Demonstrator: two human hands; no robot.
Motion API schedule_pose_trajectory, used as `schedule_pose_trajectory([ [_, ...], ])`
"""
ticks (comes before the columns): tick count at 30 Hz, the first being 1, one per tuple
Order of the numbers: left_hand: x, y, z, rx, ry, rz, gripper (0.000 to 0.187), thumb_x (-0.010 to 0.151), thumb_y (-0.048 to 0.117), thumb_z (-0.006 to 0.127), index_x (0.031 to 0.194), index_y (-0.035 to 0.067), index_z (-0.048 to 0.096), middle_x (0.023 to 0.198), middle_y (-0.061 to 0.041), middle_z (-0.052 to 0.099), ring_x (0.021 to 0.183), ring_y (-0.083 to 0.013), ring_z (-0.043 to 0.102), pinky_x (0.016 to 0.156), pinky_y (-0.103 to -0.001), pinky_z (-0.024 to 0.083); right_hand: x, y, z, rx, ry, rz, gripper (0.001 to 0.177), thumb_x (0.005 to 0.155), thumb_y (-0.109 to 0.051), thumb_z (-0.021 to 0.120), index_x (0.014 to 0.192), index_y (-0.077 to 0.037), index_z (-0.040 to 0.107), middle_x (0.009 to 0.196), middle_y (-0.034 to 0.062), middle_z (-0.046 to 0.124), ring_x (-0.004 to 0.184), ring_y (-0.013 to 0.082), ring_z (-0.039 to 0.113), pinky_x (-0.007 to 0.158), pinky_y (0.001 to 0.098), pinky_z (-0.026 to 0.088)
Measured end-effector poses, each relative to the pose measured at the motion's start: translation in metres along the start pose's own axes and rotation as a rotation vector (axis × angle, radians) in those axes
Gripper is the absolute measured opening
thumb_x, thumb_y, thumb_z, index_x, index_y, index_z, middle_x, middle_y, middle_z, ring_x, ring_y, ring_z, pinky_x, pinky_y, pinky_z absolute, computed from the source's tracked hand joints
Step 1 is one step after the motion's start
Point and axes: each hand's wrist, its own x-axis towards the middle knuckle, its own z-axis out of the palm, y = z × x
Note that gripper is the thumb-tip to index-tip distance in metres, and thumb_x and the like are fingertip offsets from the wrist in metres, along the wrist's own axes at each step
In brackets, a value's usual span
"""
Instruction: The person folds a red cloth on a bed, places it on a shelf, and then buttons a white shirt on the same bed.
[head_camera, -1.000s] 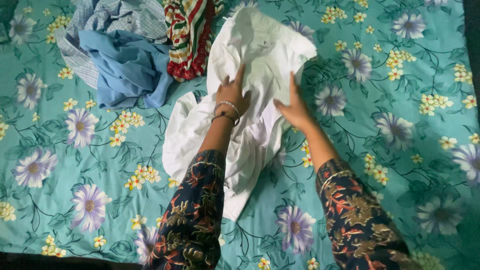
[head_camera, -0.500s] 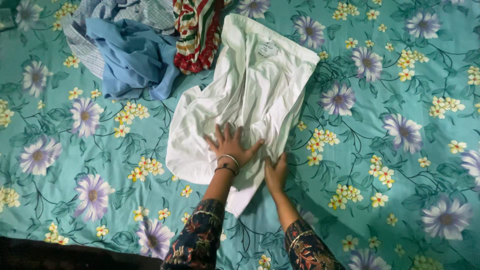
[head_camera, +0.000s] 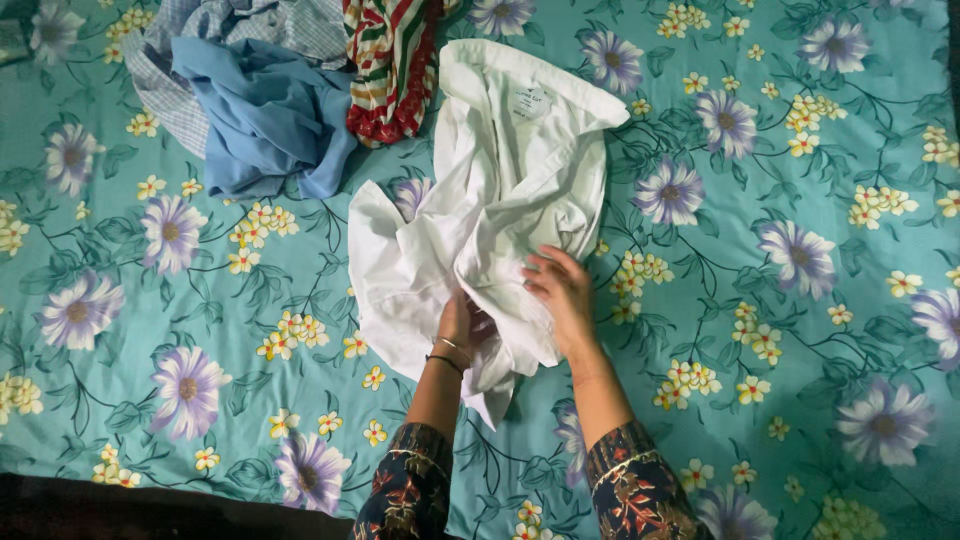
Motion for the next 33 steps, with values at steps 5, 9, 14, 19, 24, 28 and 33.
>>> schedule_pose_trajectory([
  [5, -0.018, 0.007, 0.010, 0.017, 0.142, 0.134, 0.064, 0.095, 0.070, 0.059, 0.104, 0.008, 0.066, 0.088, -0.004, 0.061, 0.071, -0.0172, 0.056, 0.063, -0.032, 0.043, -0.007, 0.106, -0.052, -0.332, 0.087, 0.128, 0.046, 0.085, -0.007, 0.069, 0.130, -0.006, 0.060, 0.112, 0.0091, 0.069, 0.103, 0.0209, 0.066, 0.089, 0.0342, 0.053],
  [9, -0.010, -0.007, 0.014, 0.397, 0.168, 0.510, 0.042, 0.080, 0.043, 0.074, 0.100, 0.006, 0.072, 0.091, -0.004, 0.074, 0.081, -0.0168, 0.068, 0.075, -0.033, 0.054, -0.035, 0.102, -0.028, -0.387, 0.060, 0.040, 0.037, 0.094, -0.029, 0.065, 0.123, -0.007, 0.069, 0.111, 0.0042, 0.071, 0.098, 0.0155, 0.064, 0.085, 0.0331, 0.051],
  [14, 0.004, -0.004, -0.025, -0.292, -0.058, 0.149, 0.037, 0.091, 0.026, 0.068, 0.111, -0.005, 0.067, 0.093, -0.011, 0.069, 0.084, -0.0270, 0.065, 0.076, -0.043, 0.053, -0.042, 0.091, -0.031, -0.164, 0.155, 0.297, 0.052, 0.100, -0.050, 0.053, 0.127, -0.010, 0.070, 0.117, 0.0043, 0.072, 0.098, 0.0148, 0.063, 0.081, 0.0375, 0.044],
  [19, -0.038, 0.006, -0.032, -0.577, -0.350, 0.124, 0.034, 0.091, 0.023, 0.068, 0.109, -0.005, 0.067, 0.095, -0.013, 0.069, 0.086, -0.0270, 0.066, 0.077, -0.042, 0.054, -0.044, 0.103, -0.026, 0.016, 0.150, 0.319, 0.056, 0.103, -0.052, 0.050, 0.145, -0.016, 0.058, 0.129, 0.0005, 0.060, 0.116, 0.0184, 0.056, 0.096, 0.0386, 0.044],
  [24, -0.064, 0.001, -0.028, -0.513, -0.373, 0.165, 0.030, 0.091, 0.019, 0.068, 0.108, -0.006, 0.068, 0.097, -0.014, 0.070, 0.087, -0.0269, 0.067, 0.079, -0.041, 0.055, -0.048, 0.109, -0.023, 0.013, 0.207, 0.153, 0.062, 0.097, -0.048, 0.047, 0.151, -0.019, 0.044, 0.147, 0.0009, 0.053, 0.130, 0.0185, 0.052, 0.099, 0.0389, 0.047],
  [28, -0.075, 0.019, -0.020, -0.575, -0.349, 0.321, 0.028, 0.091, 0.017, 0.068, 0.107, -0.006, 0.068, 0.099, -0.015, 0.071, 0.088, -0.0268, 0.068, 0.080, -0.041, 0.056, -0.041, 0.136, -0.035, -0.037, 0.255, -0.016, 0.064, 0.089, -0.032, 0.066, 0.145, -0.013, 0.042, 0.137, 0.0067, 0.058, 0.121, 0.0225, 0.059, 0.095, 0.0396, 0.052],
  [33, -0.082, 0.030, -0.021, -0.559, -0.371, 0.387, 0.024, 0.090, 0.013, 0.068, 0.105, -0.006, 0.069, 0.101, -0.016, 0.071, 0.090, -0.0267, 0.069, 0.081, -0.040, 0.057, -0.034, 0.106, -0.065, -0.140, 0.400, 0.217, 0.043, 0.082, -0.027, 0.073, 0.115, 0.000, 0.072, 0.102, 0.0113, 0.072, 0.088, 0.0265, 0.066, 0.075, 0.0412, 0.051],
])
